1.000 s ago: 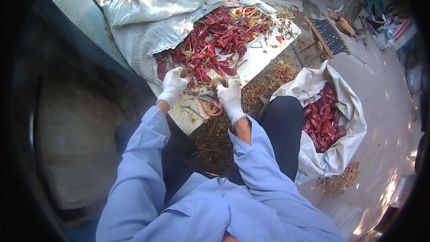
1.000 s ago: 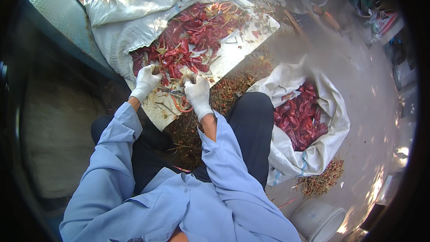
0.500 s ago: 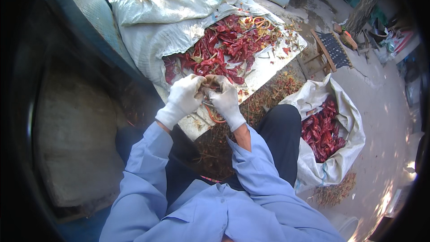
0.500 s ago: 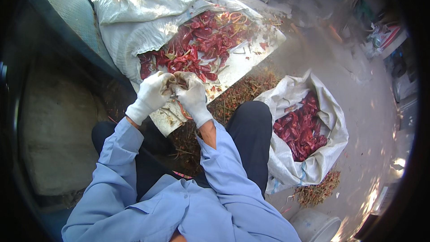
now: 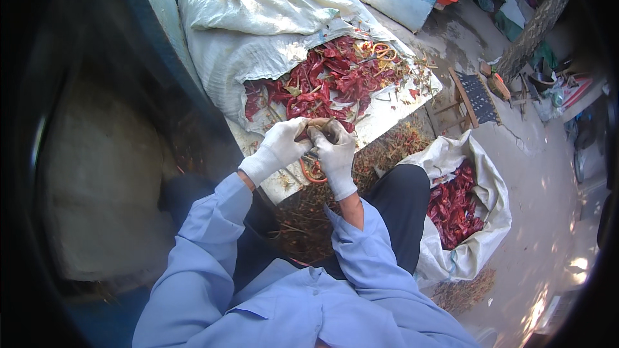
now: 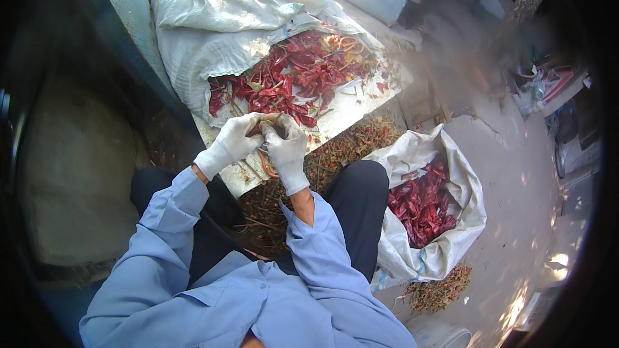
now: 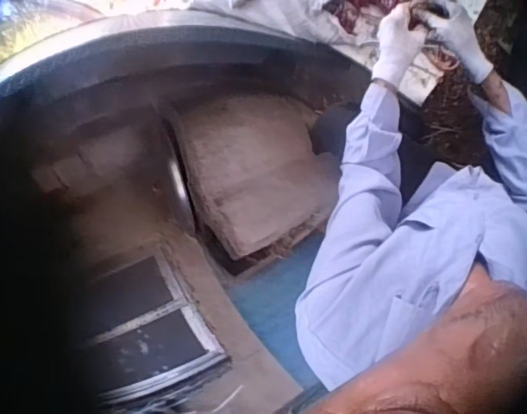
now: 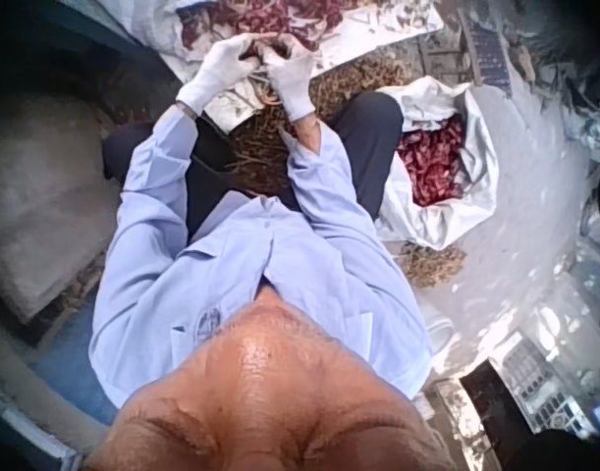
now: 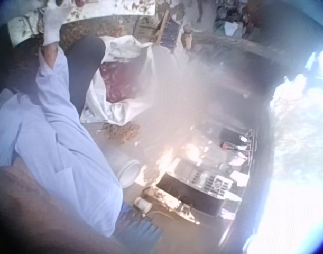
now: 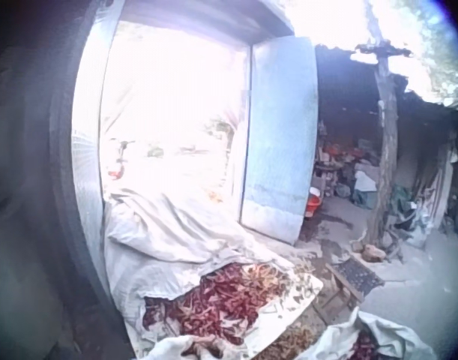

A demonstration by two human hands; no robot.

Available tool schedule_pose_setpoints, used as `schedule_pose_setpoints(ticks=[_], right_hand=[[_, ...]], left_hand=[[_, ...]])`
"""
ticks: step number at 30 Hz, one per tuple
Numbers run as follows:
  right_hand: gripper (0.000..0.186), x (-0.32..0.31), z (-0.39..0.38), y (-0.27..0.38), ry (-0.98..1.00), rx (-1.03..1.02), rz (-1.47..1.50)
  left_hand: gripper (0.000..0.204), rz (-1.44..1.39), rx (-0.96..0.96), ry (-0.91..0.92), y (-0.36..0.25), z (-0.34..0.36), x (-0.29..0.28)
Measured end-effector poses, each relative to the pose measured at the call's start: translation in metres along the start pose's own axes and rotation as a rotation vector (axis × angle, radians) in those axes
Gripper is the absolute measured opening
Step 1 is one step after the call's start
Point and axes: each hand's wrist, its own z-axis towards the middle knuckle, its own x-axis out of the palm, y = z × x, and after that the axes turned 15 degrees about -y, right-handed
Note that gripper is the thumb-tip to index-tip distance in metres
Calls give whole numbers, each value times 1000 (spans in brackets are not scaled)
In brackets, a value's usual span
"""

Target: The person sits on the ground and repeatedly picks dried red peppers from a pile, removes stems by hand, and uses scissors to trim the stems before placing the peppers into a sack. The person handles peppers one at a time throughout the clip.

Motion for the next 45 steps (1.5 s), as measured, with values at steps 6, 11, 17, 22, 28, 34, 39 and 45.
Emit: schedule_pose_setpoints(ticks=[6,11,17,22,28,34,39,45], right_hand=[[12,0,-2,9,2,-429,-217],[11,1,-4,7,-52,-181,-115],[10,-2,0,12,3,113,72],[12,-11,-2,9,73,263,154],[14,-15,4,-14,115,569,563],[12,-43,31,-28,-136,329,222],[29,-48,40,-53,211,76,-611],[30,-16,45,-58,142,-173,-846]], left_hand=[[21,-52,-56,40,-4,0,-7],[19,-18,-86,129,-11,0,-14],[27,-15,178,86,-3,-2,-19],[30,47,355,94,5,-3,-23],[24,23,448,129,2,-6,-26],[19,-492,-138,125,-19,-2,-59],[19,-581,-328,-60,-23,13,-80],[25,-408,-320,-208,-26,12,-84]])
